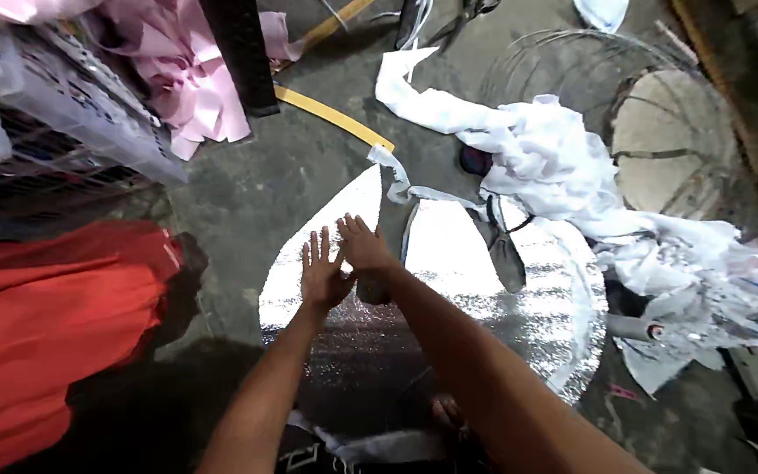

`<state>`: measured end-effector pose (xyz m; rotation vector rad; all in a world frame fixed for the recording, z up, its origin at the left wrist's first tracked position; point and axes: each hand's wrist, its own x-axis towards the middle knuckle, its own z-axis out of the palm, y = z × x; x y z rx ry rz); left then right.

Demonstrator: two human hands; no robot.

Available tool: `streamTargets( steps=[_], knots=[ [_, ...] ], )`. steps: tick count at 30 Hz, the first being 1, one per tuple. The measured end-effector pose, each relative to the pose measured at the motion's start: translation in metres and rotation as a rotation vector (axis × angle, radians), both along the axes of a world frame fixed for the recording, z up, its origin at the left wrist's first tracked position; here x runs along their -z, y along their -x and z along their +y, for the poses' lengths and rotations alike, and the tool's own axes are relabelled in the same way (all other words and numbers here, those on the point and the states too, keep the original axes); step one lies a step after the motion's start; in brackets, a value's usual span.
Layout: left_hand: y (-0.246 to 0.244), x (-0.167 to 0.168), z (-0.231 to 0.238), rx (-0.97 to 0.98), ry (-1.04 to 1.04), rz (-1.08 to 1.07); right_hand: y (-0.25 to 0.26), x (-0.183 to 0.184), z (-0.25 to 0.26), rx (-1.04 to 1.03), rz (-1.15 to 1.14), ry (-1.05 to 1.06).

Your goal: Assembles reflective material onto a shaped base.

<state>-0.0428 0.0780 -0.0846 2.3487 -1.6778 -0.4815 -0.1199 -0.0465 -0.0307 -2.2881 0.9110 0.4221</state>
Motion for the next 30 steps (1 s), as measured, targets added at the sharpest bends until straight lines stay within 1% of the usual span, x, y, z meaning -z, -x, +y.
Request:
streamTargets(
  steps=[2, 3, 5, 6, 7, 9, 11, 12, 13, 14, 17, 19, 22, 26, 30],
  knots=[
    [0.001, 0.003, -0.002, -0.018, 0.021, -0.026, 0.008, -0.013, -0.014, -0.043, 0.007, -0.027],
    [-0.001, 0.001, -0.003, -0.030, -0.006, -0.029, 0.010, -0.019, -0.011, 0.020, -0.009, -0.028],
    [-0.001, -0.001, -0.005, -0.038, -0.065, -0.015, 0.018, -0.023, 0.009, 0.328, -0.113, -0.086],
    [-0.001, -0.001, -0.005, -0.040, -0.061, 0.000, 0.022, -0.025, 0.017, 0.493, -0.139, -0.173],
    [0.001, 0.002, -0.005, -0.048, -0.021, 0.003, 0.025, -0.027, 0.020, 0.616, -0.156, -0.258],
    [0.001, 0.011, -0.003, -0.072, 0.054, -0.015, 0.025, -0.022, 0.016, 0.761, -0.201, -0.354],
    [-0.001, 0.013, 0.000, -0.088, 0.065, -0.012, 0.020, -0.004, 0.002, 0.957, -0.288, -0.421],
    [-0.001, 0.011, -0.002, -0.093, 0.059, -0.002, 0.017, 0.003, -0.008, 1.022, -0.326, -0.427],
    [-0.001, 0.009, -0.002, -0.096, 0.050, 0.015, 0.014, 0.004, -0.017, 1.031, -0.340, -0.422],
    [0.000, 0.008, -0.002, -0.096, 0.047, 0.022, 0.012, 0.001, -0.023, 0.967, -0.337, -0.400],
    [0.000, 0.007, -0.001, -0.109, 0.030, 0.006, -0.001, -0.008, -0.027, 0.649, -0.385, -0.312],
    [0.003, 0.005, -0.001, -0.116, 0.016, -0.007, -0.003, -0.002, -0.027, 0.558, -0.410, -0.304],
    [0.007, 0.005, -0.002, -0.128, 0.018, -0.029, -0.002, 0.009, -0.036, 0.528, -0.332, -0.271],
    [0.006, 0.012, 0.000, -0.126, 0.058, -0.046, -0.005, 0.011, -0.038, 0.512, -0.283, -0.141],
    [0.006, -0.001, -0.006, -0.163, -0.103, -0.046, 0.006, 0.022, -0.032, 0.591, -0.337, -0.063]
  ],
)
